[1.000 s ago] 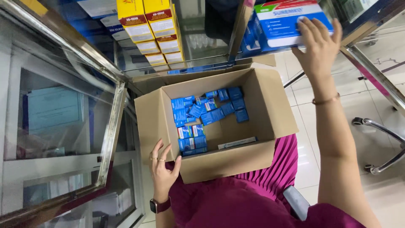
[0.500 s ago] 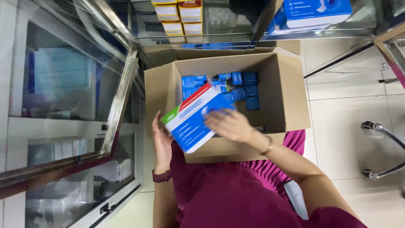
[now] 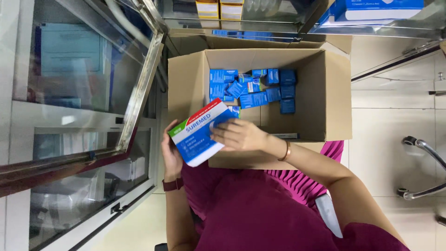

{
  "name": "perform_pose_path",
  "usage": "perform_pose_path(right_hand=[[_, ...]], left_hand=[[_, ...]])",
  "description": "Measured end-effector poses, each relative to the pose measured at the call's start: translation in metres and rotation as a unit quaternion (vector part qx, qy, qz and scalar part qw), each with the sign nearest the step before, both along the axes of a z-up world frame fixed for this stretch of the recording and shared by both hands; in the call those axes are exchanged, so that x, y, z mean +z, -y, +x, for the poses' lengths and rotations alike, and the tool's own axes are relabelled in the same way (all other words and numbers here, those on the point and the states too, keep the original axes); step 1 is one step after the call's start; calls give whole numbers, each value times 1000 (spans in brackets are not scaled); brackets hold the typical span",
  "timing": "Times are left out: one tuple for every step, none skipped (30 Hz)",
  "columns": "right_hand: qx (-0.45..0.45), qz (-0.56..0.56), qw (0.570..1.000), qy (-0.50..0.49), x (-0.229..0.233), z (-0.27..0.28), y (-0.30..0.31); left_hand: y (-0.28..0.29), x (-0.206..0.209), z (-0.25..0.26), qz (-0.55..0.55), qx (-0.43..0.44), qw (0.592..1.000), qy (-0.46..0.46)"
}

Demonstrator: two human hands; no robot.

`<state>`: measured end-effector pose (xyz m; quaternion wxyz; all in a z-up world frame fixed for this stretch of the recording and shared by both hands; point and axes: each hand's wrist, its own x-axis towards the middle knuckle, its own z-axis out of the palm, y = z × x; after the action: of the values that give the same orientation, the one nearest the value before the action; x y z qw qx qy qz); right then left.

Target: Packing small blue medical supply boxes into a larger cardboard box for organization or shipping.

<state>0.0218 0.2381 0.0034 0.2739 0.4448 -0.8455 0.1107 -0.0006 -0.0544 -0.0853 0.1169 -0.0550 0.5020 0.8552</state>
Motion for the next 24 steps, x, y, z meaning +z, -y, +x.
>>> perform_pose_path(right_hand=[[11, -21, 1000, 15, 3, -6, -1], [13, -21, 1000, 16, 5, -15, 0], [4, -40, 999, 27, 7, -25, 0], [-6, -59, 998, 37, 9, -35, 1], [-5, -59, 998, 37, 6, -47, 3], [-6, -106, 992, 68, 3, -60, 5], [-6, -152, 983, 98, 1, -72, 8], [-4, -152, 983, 97, 10, -82, 11], [-16, -159, 983, 91, 20, -93, 15], [-29, -166, 982, 86, 31, -103, 19], [-27, -167, 982, 86, 29, -111, 23], [-69, -222, 970, 76, 26, -119, 26], [-111, -276, 953, 66, 24, -127, 29], [-110, -276, 953, 65, 11, -128, 29], [-145, -339, 925, 90, -1, -130, 28], [-179, -400, 891, 115, -14, -132, 29], [-179, -401, 891, 115, -22, -126, 29], [-237, -353, 893, 150, -29, -120, 29], [-292, -303, 889, 184, -36, -114, 28], [-294, -302, 888, 185, -33, -101, 32], [-300, -288, 886, 204, -30, -88, 35], [-307, -273, 884, 223, -27, -75, 38], [-310, -272, 883, 223, -19, -69, 41], [-305, -271, 874, 263, -13, -61, 46]], left_hand=[[1, -2, -1, 21, 9, 999, -37], [3, -7, -1, 20, 11, 999, -36], [5, -11, -1, -8, 7, 998, -59], [7, -16, -3, -37, 2, 996, -82], [8, -16, -2, -37, 3, 996, -82], [9, -16, -1, -98, -13, 987, -129], [11, -16, 0, -157, -30, 972, -175], [7, -11, -1, -158, -27, 971, -175], [3, -7, -2, -163, -37, 973, -157], [0, -1, -2, -168, -47, 975, -138], [0, 2, 0, -169, -45, 975, -139], [-2, 4, 0, -177, -37, 977, -113], [-4, 6, 1, -184, -30, 978, -88], [-5, 7, 1, -185, -30, 978, -89], [-6, 8, 0, -186, -28, 979, -75], [-6, 9, 0, -187, -26, 980, -61], [-5, 5, 0, -188, -26, 980, -62], [-6, 1, 0, -193, -12, 979, -68], [-6, -3, 0, -199, 2, 977, -74], [-3, -16, -2, -198, -1, 977, -73], [0, -31, -5, -226, 16, 971, -78], [2, -45, -7, -253, 32, 963, -83], [-7, -33, -9, -252, 29, 964, -82], [-15, -21, -10, -343, 58, 932, -103]])
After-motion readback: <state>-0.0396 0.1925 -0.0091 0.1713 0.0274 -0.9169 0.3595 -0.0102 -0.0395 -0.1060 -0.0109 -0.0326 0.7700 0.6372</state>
